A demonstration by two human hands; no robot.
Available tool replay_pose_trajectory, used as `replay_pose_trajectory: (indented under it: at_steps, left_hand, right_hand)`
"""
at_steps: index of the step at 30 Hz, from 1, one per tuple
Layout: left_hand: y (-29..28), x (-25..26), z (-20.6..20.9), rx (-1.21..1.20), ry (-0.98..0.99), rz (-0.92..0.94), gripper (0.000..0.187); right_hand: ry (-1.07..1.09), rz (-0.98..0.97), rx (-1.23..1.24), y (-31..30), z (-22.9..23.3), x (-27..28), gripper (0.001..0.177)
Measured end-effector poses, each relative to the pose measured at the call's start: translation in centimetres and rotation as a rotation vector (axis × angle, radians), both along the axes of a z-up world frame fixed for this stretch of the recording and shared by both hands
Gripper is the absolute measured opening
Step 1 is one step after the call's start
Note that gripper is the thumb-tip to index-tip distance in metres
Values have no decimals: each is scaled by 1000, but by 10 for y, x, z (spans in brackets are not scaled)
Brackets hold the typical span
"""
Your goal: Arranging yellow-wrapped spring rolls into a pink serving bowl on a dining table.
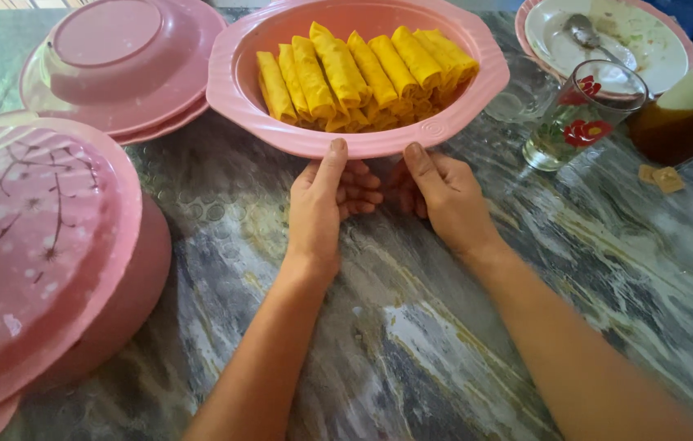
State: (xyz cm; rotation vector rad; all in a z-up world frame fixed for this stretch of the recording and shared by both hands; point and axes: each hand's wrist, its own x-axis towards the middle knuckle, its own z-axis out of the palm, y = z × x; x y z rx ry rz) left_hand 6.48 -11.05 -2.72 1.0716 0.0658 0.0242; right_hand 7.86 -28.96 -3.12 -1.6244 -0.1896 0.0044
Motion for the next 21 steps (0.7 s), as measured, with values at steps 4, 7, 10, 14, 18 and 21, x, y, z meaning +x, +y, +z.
replay_pose_trajectory:
  at_steps: [4, 7, 10, 14, 18, 21]
  left_hand:
    - [1, 0, 1, 37, 24, -17, 44]
    - [1, -1, 2, 57, 28, -23, 45]
    - [2, 1, -1, 75, 30, -24, 47]
    - [1, -1, -2, 85, 18, -39, 51]
    - [-4, -3, 2, 45, 61, -92, 57]
    - [-7, -2, -3, 67, 31, -126, 60]
  right_hand:
    - [-5, 28, 1, 2, 2, -1, 54]
    - [-17, 44, -3, 1, 2, -2, 55]
    - [-30, 61, -14, 1, 3, -1, 57]
    - [-10, 46, -47, 1, 2, 0, 58]
    - [-9, 34, -54, 0, 1, 0, 57]
    - [-10, 44, -32, -2, 0, 0, 55]
